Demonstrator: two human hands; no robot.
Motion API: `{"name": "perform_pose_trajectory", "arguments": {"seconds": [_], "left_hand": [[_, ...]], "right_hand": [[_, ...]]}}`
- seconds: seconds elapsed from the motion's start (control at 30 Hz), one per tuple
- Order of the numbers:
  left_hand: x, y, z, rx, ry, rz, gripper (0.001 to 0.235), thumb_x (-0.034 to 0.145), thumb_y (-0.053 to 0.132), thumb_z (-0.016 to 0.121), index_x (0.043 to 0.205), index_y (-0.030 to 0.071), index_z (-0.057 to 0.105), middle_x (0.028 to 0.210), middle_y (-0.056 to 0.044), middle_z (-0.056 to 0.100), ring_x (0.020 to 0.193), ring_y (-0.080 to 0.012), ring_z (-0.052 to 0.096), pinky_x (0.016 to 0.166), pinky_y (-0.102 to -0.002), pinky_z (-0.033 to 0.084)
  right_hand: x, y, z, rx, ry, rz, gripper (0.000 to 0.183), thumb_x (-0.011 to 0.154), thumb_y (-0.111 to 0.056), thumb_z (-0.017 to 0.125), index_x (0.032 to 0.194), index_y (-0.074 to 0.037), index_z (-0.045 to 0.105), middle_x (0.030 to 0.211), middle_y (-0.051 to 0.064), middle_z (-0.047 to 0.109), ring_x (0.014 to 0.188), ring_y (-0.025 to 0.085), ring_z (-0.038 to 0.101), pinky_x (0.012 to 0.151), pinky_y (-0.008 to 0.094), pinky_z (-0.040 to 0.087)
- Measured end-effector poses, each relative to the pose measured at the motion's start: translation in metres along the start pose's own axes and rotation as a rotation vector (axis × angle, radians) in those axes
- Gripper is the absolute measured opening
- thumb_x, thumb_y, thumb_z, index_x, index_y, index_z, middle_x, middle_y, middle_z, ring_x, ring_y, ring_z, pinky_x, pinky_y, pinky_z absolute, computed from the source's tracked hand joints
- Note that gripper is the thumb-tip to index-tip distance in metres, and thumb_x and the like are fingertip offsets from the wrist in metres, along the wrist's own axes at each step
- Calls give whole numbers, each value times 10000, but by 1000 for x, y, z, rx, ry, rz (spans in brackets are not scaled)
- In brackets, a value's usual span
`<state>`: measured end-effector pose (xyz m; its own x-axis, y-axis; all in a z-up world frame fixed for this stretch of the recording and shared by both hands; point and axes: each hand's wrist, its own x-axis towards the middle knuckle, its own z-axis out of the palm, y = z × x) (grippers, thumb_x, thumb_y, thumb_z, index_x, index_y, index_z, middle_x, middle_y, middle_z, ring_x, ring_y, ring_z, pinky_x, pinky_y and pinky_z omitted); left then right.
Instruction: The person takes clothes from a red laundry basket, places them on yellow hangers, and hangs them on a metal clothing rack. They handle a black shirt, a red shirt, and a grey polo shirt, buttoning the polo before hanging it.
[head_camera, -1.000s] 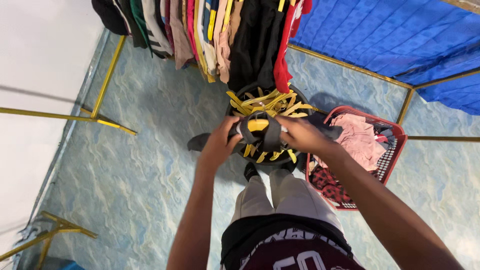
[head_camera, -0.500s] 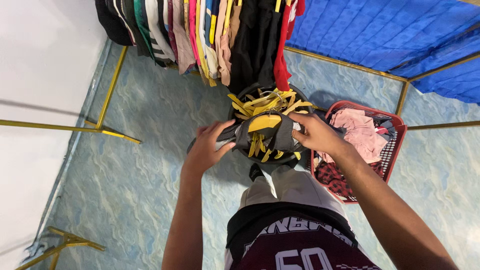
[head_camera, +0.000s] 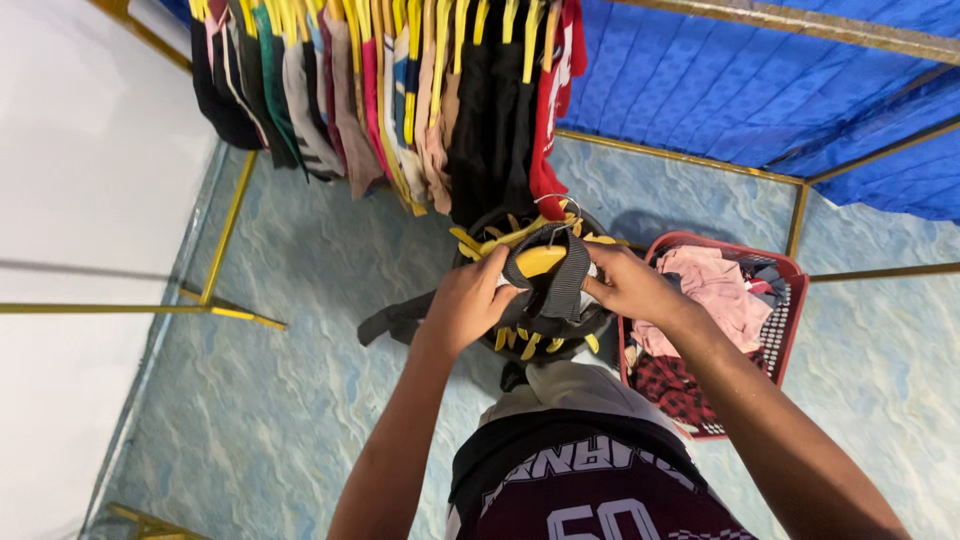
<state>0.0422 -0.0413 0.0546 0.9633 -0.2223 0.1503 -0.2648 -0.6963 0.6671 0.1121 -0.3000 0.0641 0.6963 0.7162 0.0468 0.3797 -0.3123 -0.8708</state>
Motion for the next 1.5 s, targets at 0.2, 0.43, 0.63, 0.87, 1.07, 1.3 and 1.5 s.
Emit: {"name": "perform_pose_trajectory", "arguments": {"seconds": [0.2, 0.43, 0.63, 0.87, 1.07, 1.3, 1.5], "left_hand": [[52, 6, 26, -121, 8, -48, 462, 862, 229, 789, 1214, 8, 587, 985, -174, 737, 906, -398, 717, 734, -462, 555], [107, -14, 100, -365, 63, 33, 653, 854, 216, 789, 1389, -47, 523, 1206, -239, 687, 1129, -387, 691, 947, -425, 551], [177, -37, 160, -322, -34, -50, 709, 841, 322, 867, 1360, -54, 564, 1223, -260, 624, 1132, -418, 638, 926, -438, 526], [267, -44, 164, -68, 45, 104, 683, 798, 422, 862, 1294, 60, 564, 1175, -209, 492, 1149, -421, 493, 883, -555, 379], [323, -91, 162, -186, -60, -66, 477, 876, 352, 786, 1207, 103, 549, 1095, -64, 647, 1088, -339, 557, 913, -555, 384], [384, -158, 196, -548, -131, -39, 453, 920, 315, 757, 1191, 55, 504, 1099, -135, 615, 983, -317, 664, 782, -435, 530], [417, -180, 201, -430, -84, 14, 484, 849, 271, 843, 1110, 45, 503, 1045, -148, 616, 1003, -356, 644, 833, -453, 518]], "right_hand": [[7, 22, -36, -87, -26, 305, 471, 853, -34, 660, 1320, -83, 624, 1055, 159, 763, 700, 304, 723, 654, 421, 544], [-5, 36, -101, -388, -71, 442, 651, 761, -214, 759, 1370, -94, 561, 1045, 221, 723, 842, 388, 717, 756, 484, 551], [-22, 38, -147, -479, 26, 597, 512, 830, -229, 632, 1329, -119, 597, 1011, 237, 724, 938, 412, 705, 797, 531, 534], [11, 59, -142, -485, 264, 868, 311, 895, -198, 640, 1150, -37, 569, 898, 293, 697, 899, 487, 669, 749, 578, 501], [78, 88, -131, -511, 503, 731, 331, 910, -181, 633, 1185, -15, 555, 970, 292, 684, 870, 509, 658, 737, 586, 505], [142, 134, -123, -530, 602, 769, 320, 936, -175, 639, 1211, -24, 576, 1087, 254, 673, 912, 503, 648, 751, 568, 508], [168, 173, -104, -450, 709, 734, 280, 978, -124, 616, 1228, -7, 567, 1143, 252, 646, 1015, 493, 620, 813, 539, 497]]}}
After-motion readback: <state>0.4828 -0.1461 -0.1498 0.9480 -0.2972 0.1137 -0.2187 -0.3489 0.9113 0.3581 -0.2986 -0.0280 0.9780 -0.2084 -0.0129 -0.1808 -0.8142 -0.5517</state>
